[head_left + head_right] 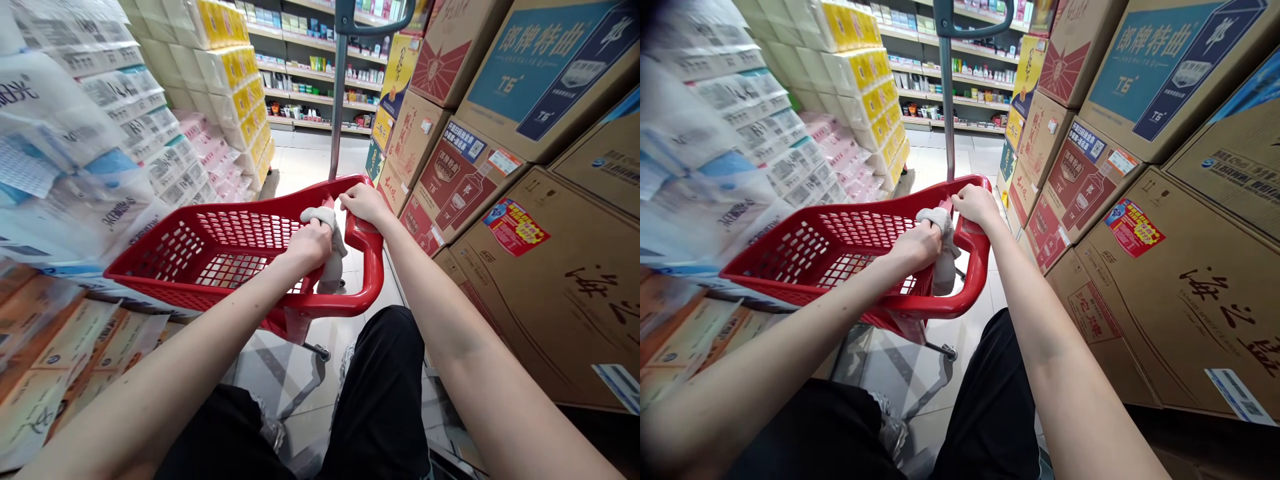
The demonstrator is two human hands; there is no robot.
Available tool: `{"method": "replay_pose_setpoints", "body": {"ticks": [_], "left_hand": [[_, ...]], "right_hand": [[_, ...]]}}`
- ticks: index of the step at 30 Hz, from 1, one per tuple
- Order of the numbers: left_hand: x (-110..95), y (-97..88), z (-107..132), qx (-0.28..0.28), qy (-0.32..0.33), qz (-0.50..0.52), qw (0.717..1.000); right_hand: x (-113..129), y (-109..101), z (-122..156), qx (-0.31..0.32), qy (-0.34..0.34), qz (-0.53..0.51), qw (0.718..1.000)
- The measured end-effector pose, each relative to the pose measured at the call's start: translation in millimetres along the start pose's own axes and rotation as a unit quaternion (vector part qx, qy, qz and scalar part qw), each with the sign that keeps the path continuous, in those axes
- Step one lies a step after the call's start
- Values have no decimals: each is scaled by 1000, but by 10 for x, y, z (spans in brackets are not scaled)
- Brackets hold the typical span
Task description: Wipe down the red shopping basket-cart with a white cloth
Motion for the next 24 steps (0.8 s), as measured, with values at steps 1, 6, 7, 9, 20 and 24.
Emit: {"method": "replay_pose_setpoints", "body": {"ticks": [1,6,7,9,20,24], "left_hand": [[52,-18,19,-12,-19,-5,1000],[211,-74,22,-68,-72,4,995],[217,-81,14,-75,-73,1,995],[211,-84,4,-77,-67,-6,995],[260,-260,252,-222,-86,9,971],[349,-438,413,-344,-48,122,930]], "right_hand": [[-2,3,-6,-1,-1,1,1000],[1,7,-11,-1,-2,1,1000],[1,5,-10,-2,-2,-1,1000],[1,0,-8,-4,-3,-3,1000],[1,2,-3,-3,3,-10,1000],[2,-6,9,-7,-1,-15,1000]]}}
Point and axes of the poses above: each hand's wrist, its own z-axis away from the middle knuckle, its own y-axis out of the palm, x = y × z, the point moved 8 cm from there along -z, towards the middle knuckle, and after that the axes turned 1 degree about y, right-handed, at the moved point
